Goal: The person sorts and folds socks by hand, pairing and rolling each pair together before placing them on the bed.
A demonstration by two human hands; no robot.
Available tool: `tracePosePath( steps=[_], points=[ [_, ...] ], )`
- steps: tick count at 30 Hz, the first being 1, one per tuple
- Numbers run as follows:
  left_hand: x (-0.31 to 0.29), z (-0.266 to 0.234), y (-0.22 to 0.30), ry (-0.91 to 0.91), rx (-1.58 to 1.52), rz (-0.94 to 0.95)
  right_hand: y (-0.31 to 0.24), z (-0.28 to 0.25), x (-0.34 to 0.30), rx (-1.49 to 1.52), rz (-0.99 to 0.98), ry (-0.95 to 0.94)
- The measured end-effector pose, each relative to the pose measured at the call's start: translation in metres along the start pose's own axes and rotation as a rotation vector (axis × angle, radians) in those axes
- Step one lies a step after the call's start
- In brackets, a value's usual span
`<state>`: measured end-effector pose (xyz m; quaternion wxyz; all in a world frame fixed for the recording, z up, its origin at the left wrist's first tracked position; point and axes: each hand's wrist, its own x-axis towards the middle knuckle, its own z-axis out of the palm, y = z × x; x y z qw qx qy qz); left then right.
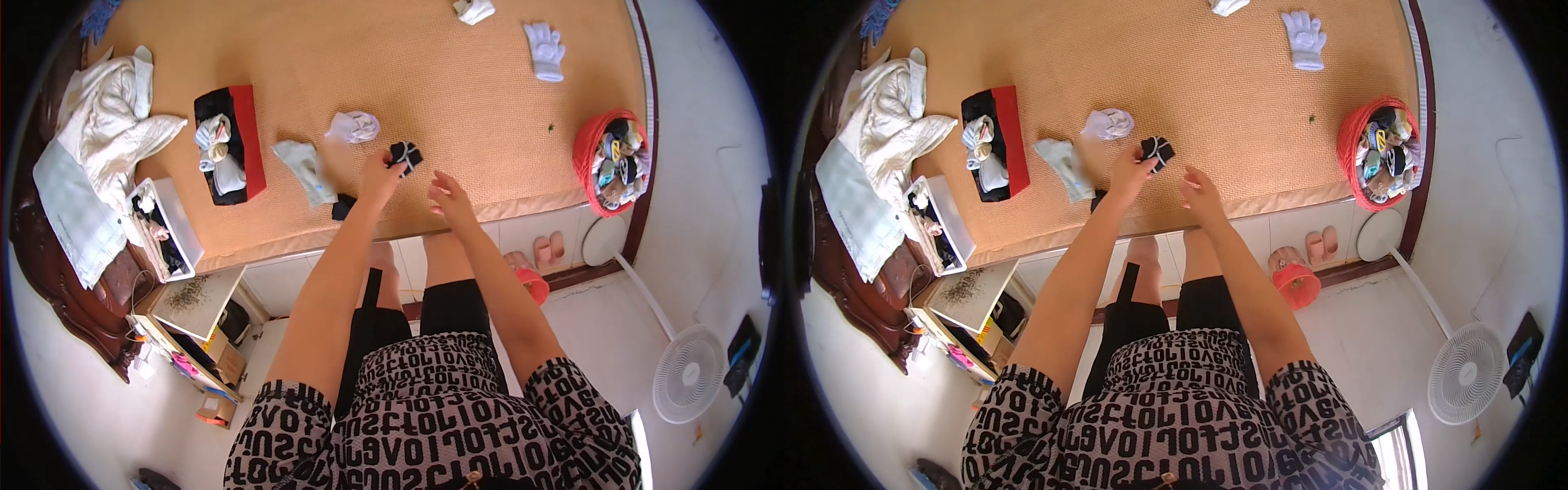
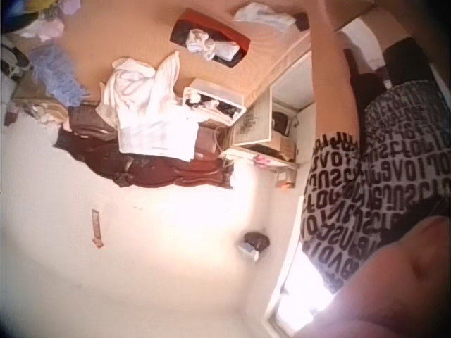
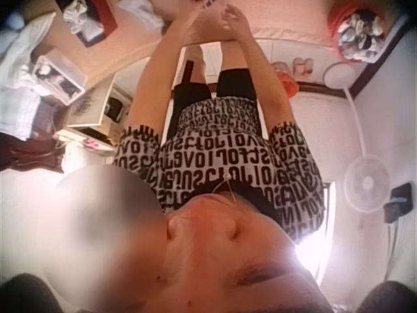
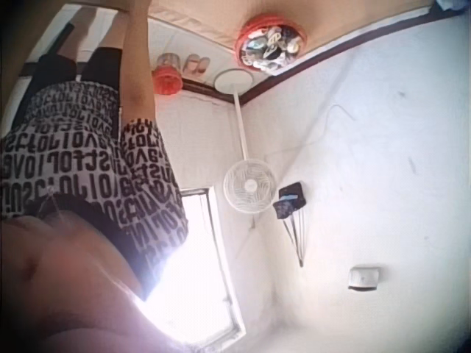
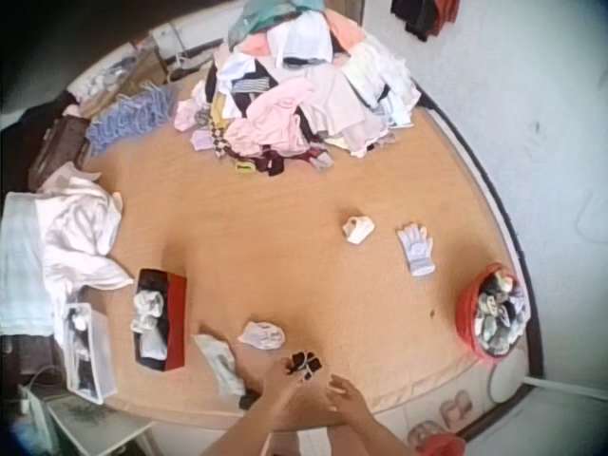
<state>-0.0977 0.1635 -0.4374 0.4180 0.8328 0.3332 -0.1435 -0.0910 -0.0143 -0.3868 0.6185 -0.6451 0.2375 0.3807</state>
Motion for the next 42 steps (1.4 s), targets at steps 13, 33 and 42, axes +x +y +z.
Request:
tracePosePath(
  steps=[13, 33, 42],
  points=[
    [-0.145, -0.145, 0.123, -0.044, -0.871, 0.247, -0.098, 0.050, -0.131, 0.207, -0.238, -0.319],
    [-0.198, -0.184, 0.206, -0.595, -1.367, -0.078, -0.165, 0.028, -0.223, -0.102, -0.857, 0.182],
    [-0.182, -0.199, 0.254, -0.854, -1.184, -0.203, -0.173, -0.005, -0.233, 0.856, -0.321, -0.507]
  ],
)
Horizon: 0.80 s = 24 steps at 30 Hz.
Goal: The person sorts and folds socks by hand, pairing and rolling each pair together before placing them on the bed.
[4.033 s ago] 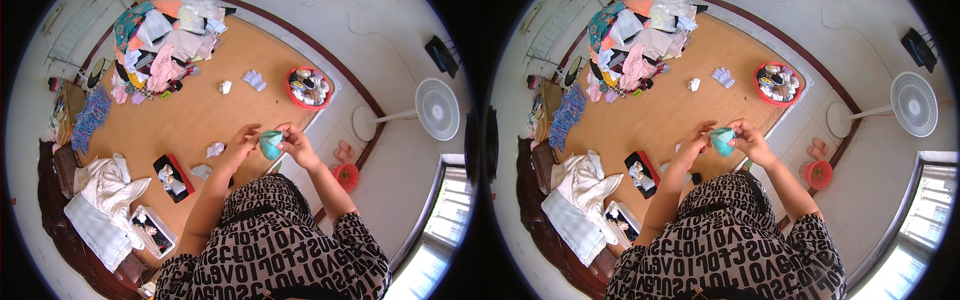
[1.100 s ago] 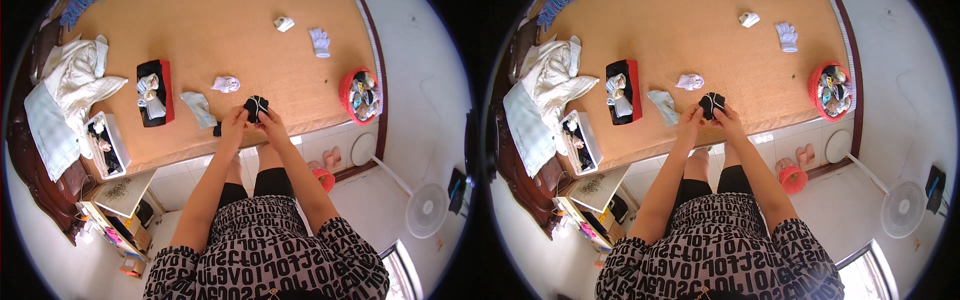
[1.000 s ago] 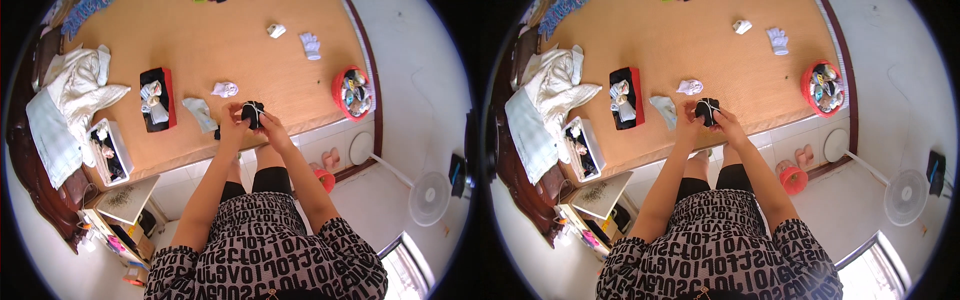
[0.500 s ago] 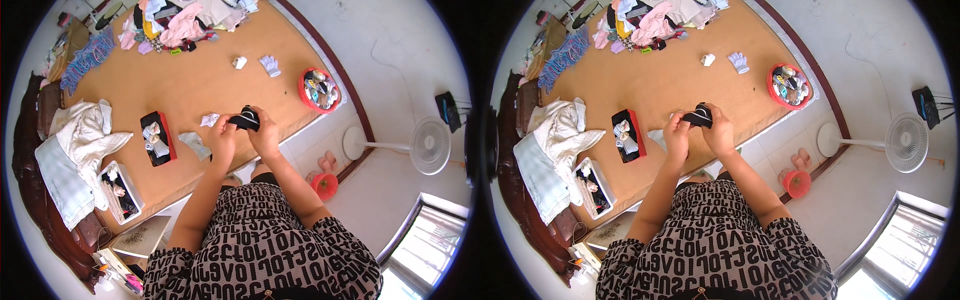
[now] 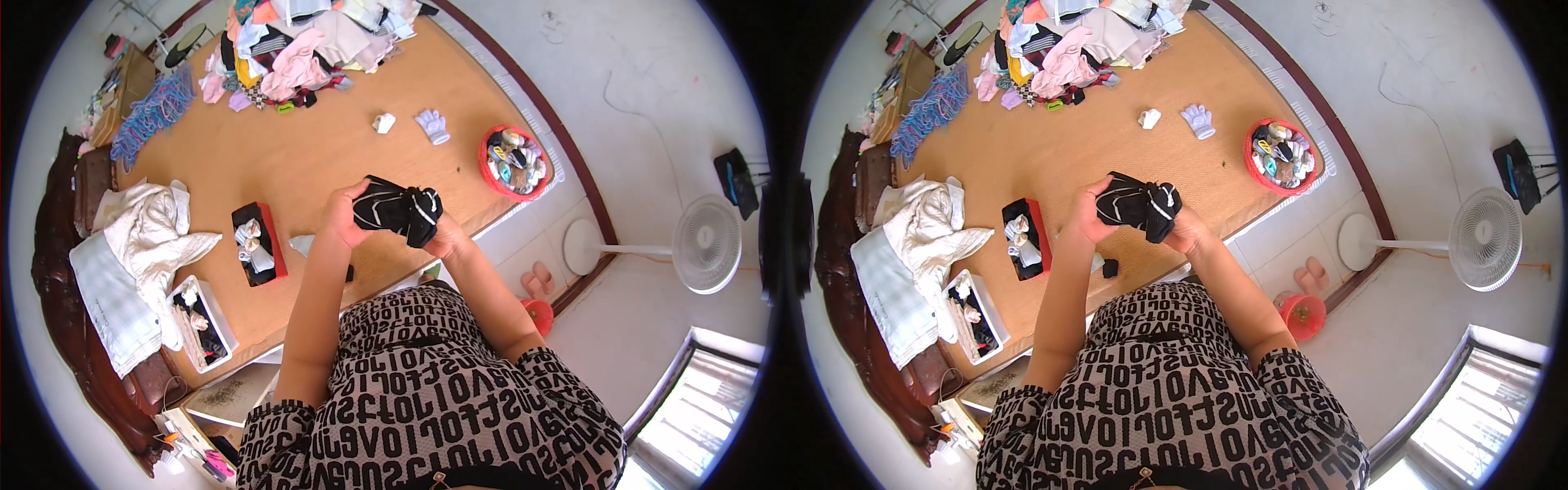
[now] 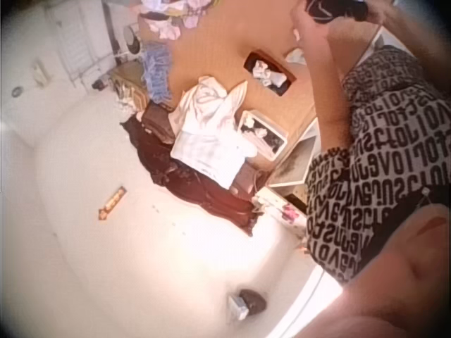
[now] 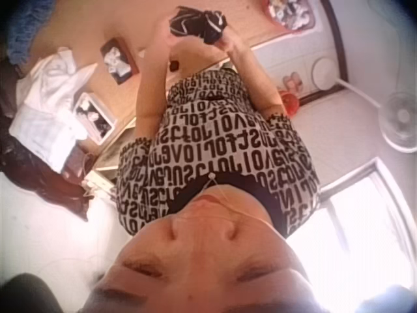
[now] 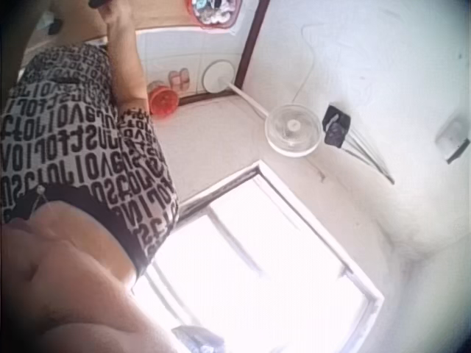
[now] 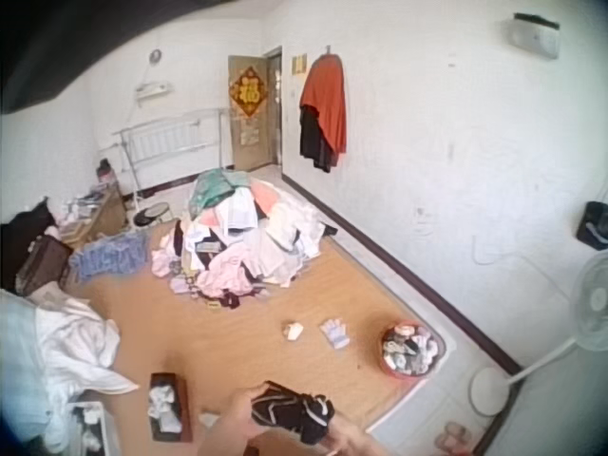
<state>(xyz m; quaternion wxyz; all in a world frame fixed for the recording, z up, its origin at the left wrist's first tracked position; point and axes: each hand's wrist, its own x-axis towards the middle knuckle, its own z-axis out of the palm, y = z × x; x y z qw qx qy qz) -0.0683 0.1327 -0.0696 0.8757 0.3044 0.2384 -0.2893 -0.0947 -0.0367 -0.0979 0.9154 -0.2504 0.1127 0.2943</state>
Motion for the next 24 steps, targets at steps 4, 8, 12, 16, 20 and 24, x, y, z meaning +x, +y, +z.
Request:
tracePosePath(
  steps=[4, 8, 12, 16, 20, 24],
  points=[
    [0.008, 0.002, 0.001, -0.107, 0.058, 0.090, -0.020, 0.003, -0.001, -0.029, 0.124, -0.141],
    [0.005, 0.017, 0.004, -0.020, 0.240, 0.344, -0.049, 0.027, -0.013, 0.240, 0.075, -0.152],
    [0.007, 0.039, 0.004, 0.025, 0.236, 0.492, -0.051, -0.039, 0.002, -0.075, -0.105, -0.151],
    [0.003, 0.041, 0.019, -0.094, 0.283, 0.497, -0.077, -0.038, -0.006, 0.049, -0.131, -0.100],
    [0.012, 0.030, 0.027, -0.172, 0.365, 0.537, -0.091, -0.027, -0.013, -0.017, -0.223, 0.036],
    [0.000, 0.044, 0.042, -0.258, 0.517, 0.568, -0.115, -0.047, -0.014, 0.139, -0.349, 0.011]
  ],
)
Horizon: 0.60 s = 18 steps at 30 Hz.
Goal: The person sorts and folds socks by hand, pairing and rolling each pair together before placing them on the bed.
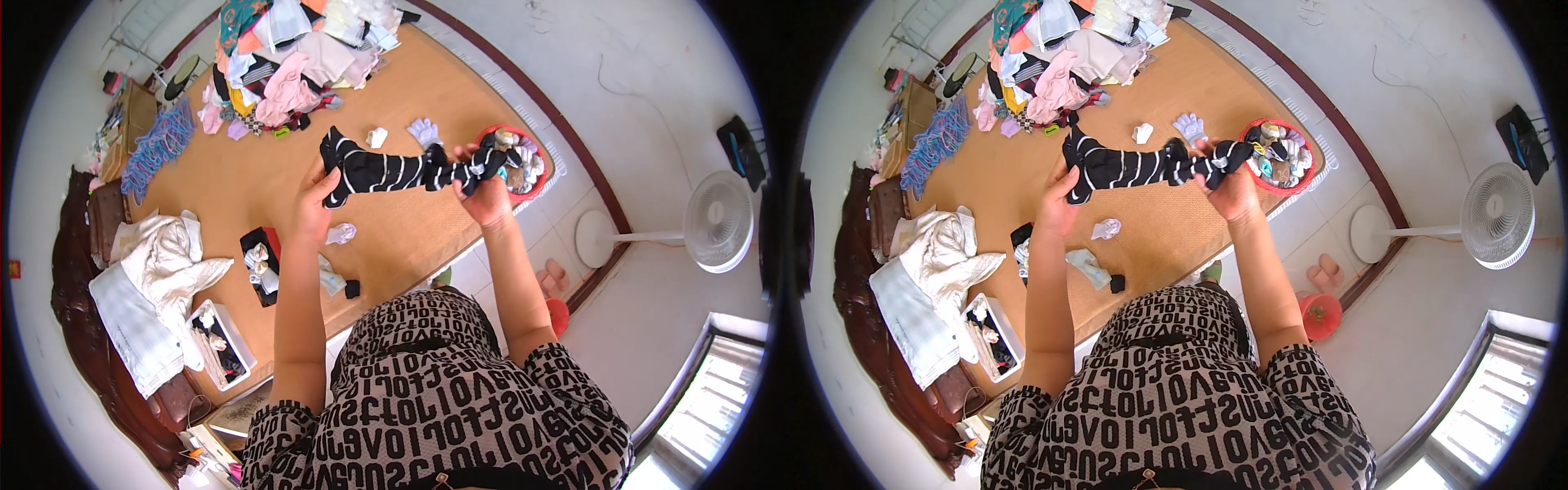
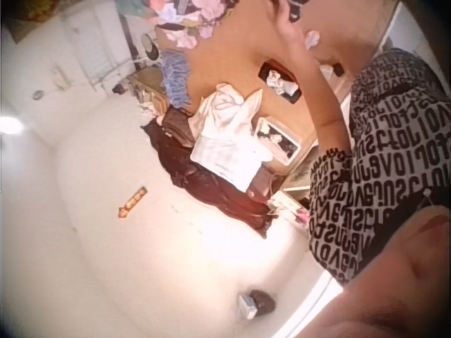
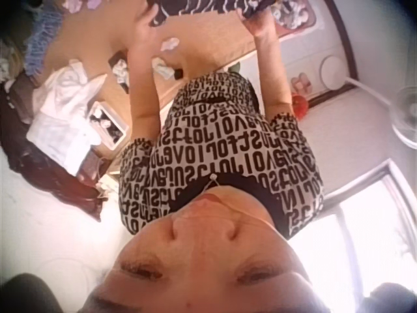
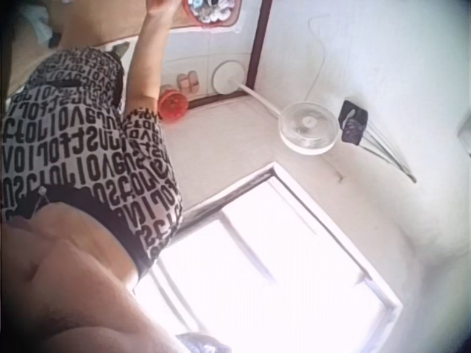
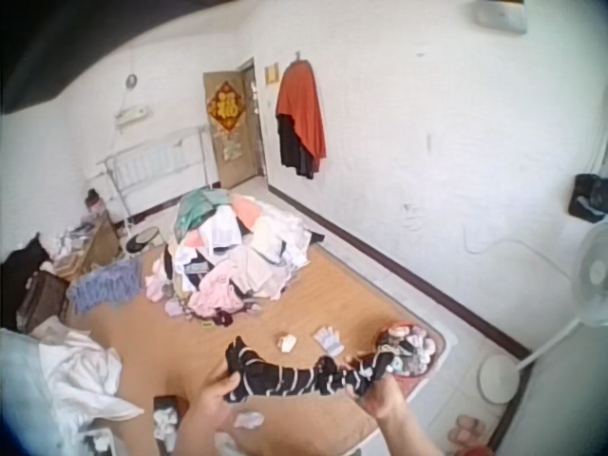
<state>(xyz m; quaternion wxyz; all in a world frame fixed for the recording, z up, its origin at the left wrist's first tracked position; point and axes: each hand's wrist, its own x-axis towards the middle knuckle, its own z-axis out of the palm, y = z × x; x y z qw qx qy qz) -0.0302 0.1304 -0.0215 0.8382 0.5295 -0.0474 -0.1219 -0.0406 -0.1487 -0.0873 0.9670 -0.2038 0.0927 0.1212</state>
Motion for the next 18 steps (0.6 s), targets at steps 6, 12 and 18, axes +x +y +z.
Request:
tracePosePath(
  steps=[6, 12, 18],
  points=[
    [0.010, 0.000, 0.013, -0.081, 0.017, -0.040, -0.006, -0.017, -0.003, -0.706, -0.180, 0.169],
    [0.019, 0.013, 0.018, -0.155, -0.037, -0.099, 0.015, 0.018, -0.017, -0.973, -0.130, 0.118],
    [0.028, 0.040, 0.005, -0.228, 0.084, -0.127, 0.049, 0.050, -0.010, -0.976, -0.158, -0.292]
  ],
)
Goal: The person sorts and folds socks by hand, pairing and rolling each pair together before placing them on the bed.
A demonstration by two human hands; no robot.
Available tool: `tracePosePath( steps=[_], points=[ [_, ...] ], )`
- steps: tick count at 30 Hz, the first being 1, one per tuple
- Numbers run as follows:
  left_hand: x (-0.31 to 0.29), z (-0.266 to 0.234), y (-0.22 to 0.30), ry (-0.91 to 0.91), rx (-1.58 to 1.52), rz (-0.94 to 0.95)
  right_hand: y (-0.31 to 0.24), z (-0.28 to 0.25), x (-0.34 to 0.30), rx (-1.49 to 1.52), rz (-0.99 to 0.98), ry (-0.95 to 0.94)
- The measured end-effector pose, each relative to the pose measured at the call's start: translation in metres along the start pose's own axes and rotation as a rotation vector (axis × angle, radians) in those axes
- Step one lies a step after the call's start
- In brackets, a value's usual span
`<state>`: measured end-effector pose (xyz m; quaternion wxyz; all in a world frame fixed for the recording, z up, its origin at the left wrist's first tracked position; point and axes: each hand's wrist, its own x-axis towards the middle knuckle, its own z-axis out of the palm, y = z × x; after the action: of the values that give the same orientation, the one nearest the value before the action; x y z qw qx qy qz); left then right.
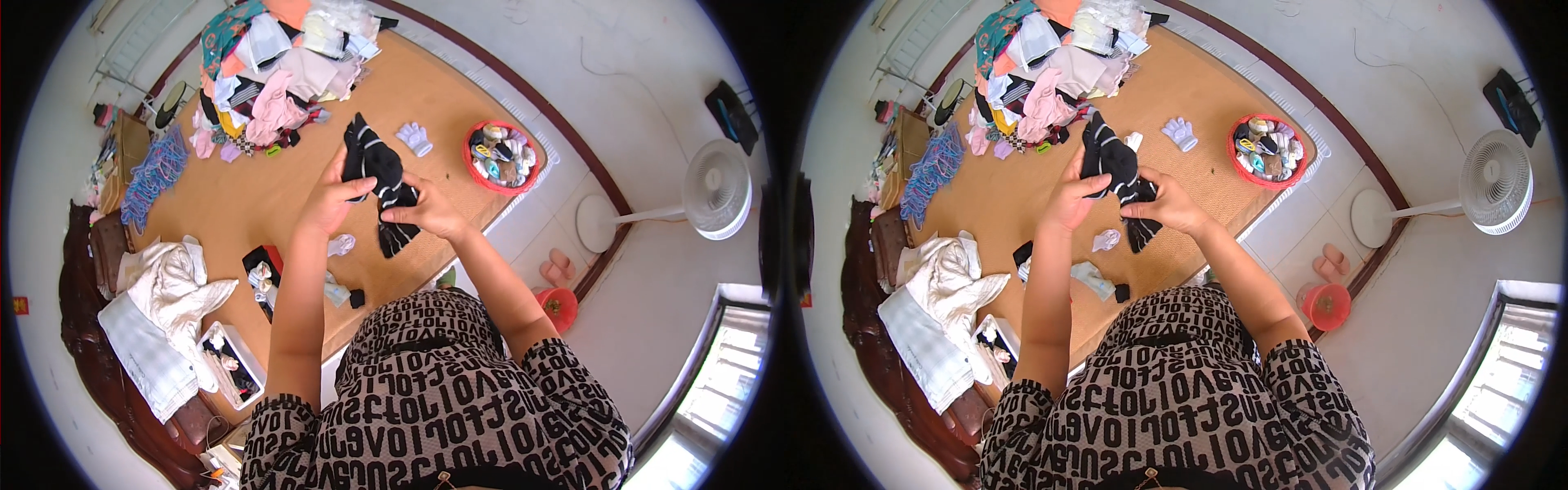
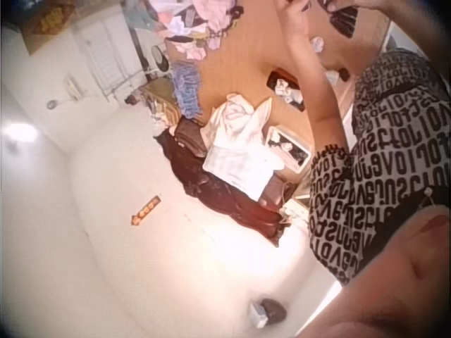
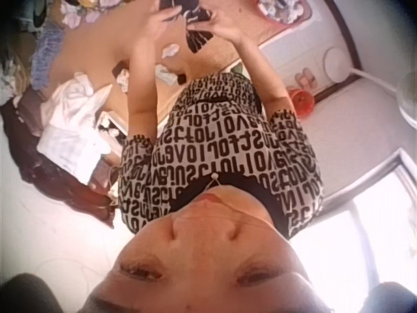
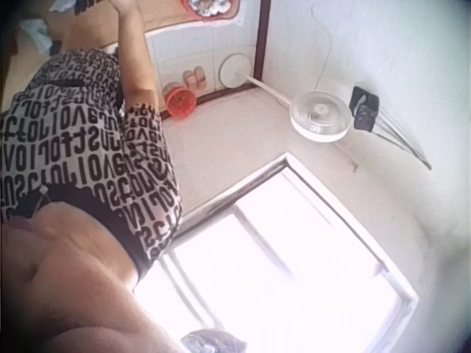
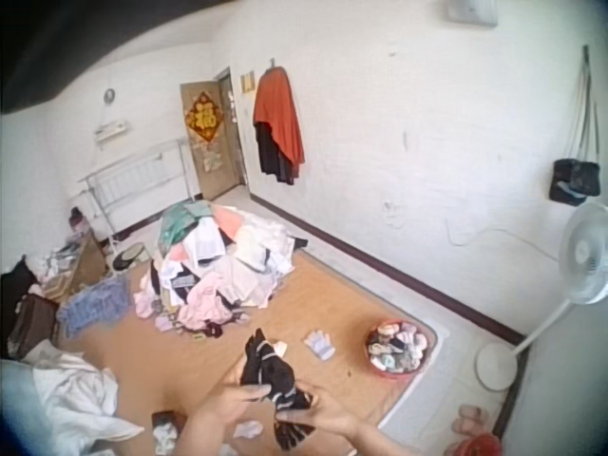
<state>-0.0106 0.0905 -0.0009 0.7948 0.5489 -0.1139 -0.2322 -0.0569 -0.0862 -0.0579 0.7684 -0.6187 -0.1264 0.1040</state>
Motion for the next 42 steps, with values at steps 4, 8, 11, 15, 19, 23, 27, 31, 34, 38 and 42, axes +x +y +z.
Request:
tracePosePath(
  steps=[4, 8, 11, 15, 19, 23, 27, 31, 34, 38, 42],
  points=[
    [0.002, -0.046, 0.020, 0.235, 0.007, 0.209, -0.011, -0.049, -0.005, -0.184, 0.235, 0.214],
    [-0.007, -0.083, 0.025, 0.262, 0.162, 0.152, -0.023, -0.085, -0.015, -0.301, 0.245, 0.127],
    [-0.005, -0.074, 0.028, 0.208, 0.196, 0.158, -0.012, -0.097, -0.013, -0.210, 0.273, 0.140],
    [-0.006, -0.087, 0.033, 0.214, 0.181, 0.178, -0.010, -0.110, -0.014, 0.027, 0.217, 0.191],
    [-0.009, -0.092, 0.032, 0.193, 0.223, 0.184, -0.011, -0.102, -0.017, 0.151, 0.180, 0.206],
    [-0.008, -0.093, 0.033, 0.211, 0.189, 0.182, -0.010, -0.098, -0.014, 0.253, 0.168, 0.249],
    [-0.011, -0.101, 0.031, 0.206, 0.167, 0.146, 0.000, -0.108, -0.013, 0.294, 0.165, 0.258],
    [-0.016, -0.102, 0.028, 0.199, 0.088, 0.073, 0.012, -0.108, -0.012, 0.289, 0.152, 0.287],
    [-0.017, -0.111, 0.012, 0.071, -0.162, 0.074, 0.017, -0.098, -0.007, 0.240, 0.174, 0.362],
    [-0.003, -0.081, 0.009, -0.028, -0.224, 0.020, 0.039, -0.082, 0.004, -0.177, 0.119, 0.581],
    [0.000, -0.053, -0.012, -0.051, -0.284, -0.015, 0.013, -0.017, 0.015, -0.486, 0.157, 0.482]
  ],
)
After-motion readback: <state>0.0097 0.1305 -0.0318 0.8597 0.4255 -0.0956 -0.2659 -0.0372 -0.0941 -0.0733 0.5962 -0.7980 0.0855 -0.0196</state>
